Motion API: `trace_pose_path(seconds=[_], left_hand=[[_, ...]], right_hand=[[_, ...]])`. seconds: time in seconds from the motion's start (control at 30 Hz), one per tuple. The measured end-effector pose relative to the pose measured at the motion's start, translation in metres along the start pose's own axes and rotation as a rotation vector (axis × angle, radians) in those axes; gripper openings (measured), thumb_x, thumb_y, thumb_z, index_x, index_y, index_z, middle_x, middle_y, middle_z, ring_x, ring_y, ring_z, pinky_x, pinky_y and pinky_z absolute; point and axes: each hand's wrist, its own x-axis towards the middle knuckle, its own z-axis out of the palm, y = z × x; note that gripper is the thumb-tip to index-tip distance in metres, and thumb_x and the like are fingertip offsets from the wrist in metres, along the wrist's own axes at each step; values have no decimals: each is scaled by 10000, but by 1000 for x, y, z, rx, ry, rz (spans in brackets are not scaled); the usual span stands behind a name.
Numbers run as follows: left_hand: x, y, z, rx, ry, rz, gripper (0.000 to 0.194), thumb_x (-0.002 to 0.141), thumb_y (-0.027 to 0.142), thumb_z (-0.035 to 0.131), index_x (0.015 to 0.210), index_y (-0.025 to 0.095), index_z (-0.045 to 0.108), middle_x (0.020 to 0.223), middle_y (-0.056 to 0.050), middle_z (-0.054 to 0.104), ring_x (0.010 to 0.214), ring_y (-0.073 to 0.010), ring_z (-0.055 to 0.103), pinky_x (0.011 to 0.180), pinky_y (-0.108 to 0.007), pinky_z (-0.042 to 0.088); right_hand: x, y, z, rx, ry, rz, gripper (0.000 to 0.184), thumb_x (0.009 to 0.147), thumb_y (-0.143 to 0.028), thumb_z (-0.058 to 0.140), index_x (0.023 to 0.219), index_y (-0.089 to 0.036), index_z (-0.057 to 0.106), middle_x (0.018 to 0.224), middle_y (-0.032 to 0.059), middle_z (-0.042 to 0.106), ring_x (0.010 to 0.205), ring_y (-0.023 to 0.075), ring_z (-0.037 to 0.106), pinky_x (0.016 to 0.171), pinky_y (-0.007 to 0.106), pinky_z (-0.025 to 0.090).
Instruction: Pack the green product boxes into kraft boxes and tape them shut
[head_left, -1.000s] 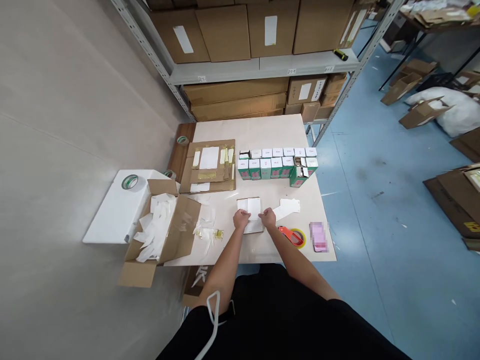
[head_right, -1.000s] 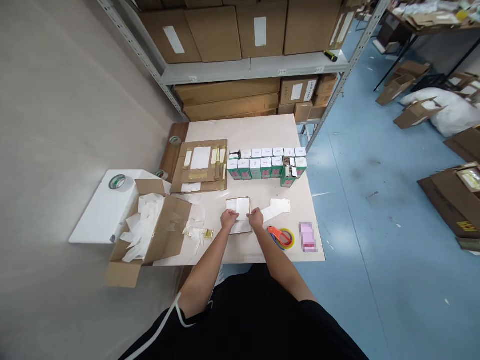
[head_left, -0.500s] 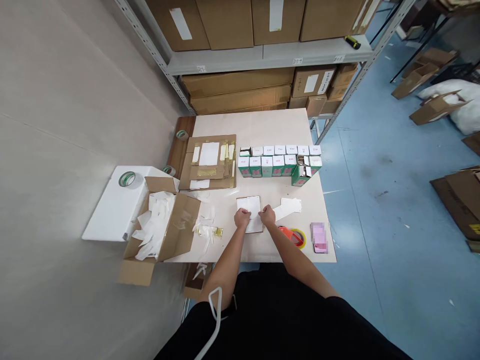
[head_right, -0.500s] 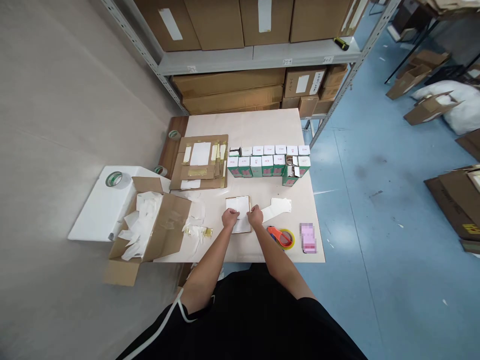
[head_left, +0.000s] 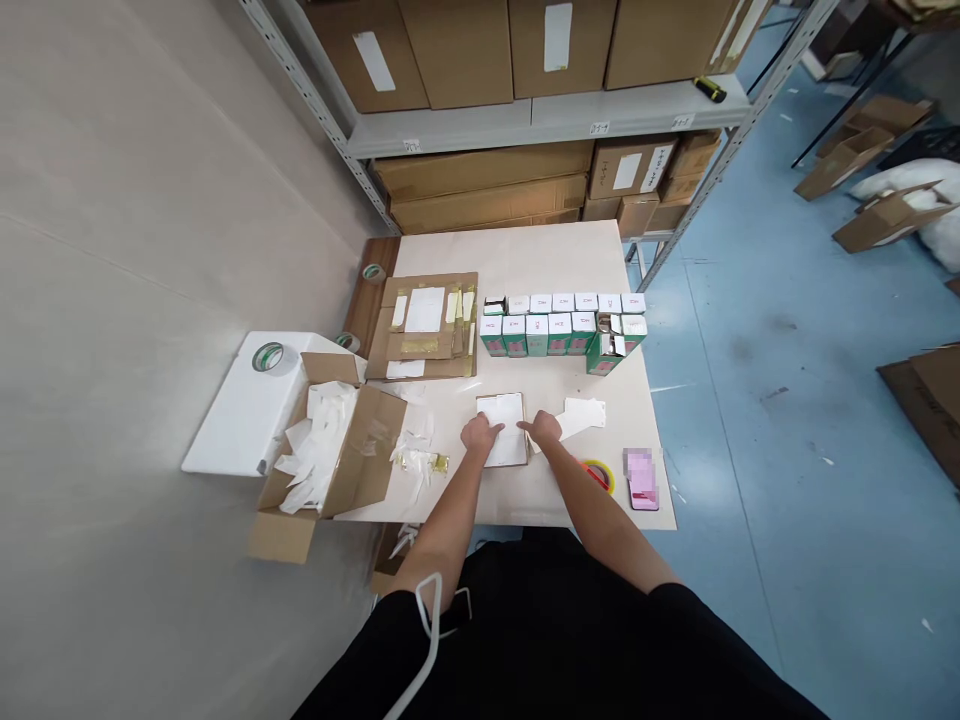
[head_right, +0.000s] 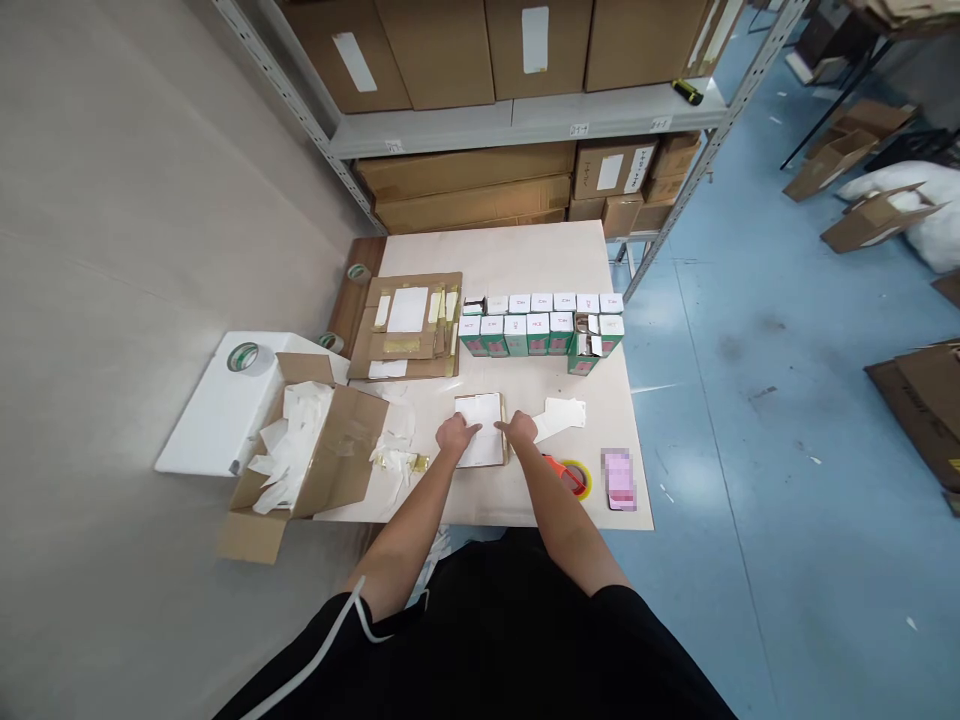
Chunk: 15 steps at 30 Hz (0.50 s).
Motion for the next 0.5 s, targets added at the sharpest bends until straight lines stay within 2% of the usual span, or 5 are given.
trace_pose_path(seconds=[0.07,0.13,0.27,0.4,0.5], left_hand=[[-11,-7,5,41,-3,219,404,925,412,665,1296,254,672,1483,-173,590,1440,-364,474,1141,-501,407],[-24,-14,15,79,-34,353,508,986,361,551,1490,303,562,1674,-98,398,1579,-339,264,1224,-517,319],[-44,-31,31,129,-150,356,660,1025,460,445,1660,333,315,1777,-20,114,1636,-331,-5,1254,-579,251],[-55,-52,35,108,-201,367,743,1009,566,446,1681,318,253,1780,-29,49,1633,-343,-53,1267,-580,231],[-59,-65,36,72,-209,383,768,1004,591,455,1683,293,254,1778,-45,48,1632,-344,-55,1277,-561,219]], right_hand=[[-3,3,4,22,12,-14,396,891,-568,751,995,-202,642,1010,156,739,957,291,710,730,328,464],[-9,5,11,53,37,-26,357,939,-545,703,1023,-204,636,1007,158,740,944,285,710,742,329,454],[-23,10,24,112,53,-78,252,982,-443,668,1090,-218,638,1048,124,750,988,255,704,777,307,445],[-37,23,38,199,-19,-160,168,972,-307,664,1124,-236,667,1087,63,762,1034,218,698,838,286,464],[-46,33,49,247,-11,-219,238,942,-215,653,1175,-247,687,1157,54,754,1092,210,689,905,285,485]])
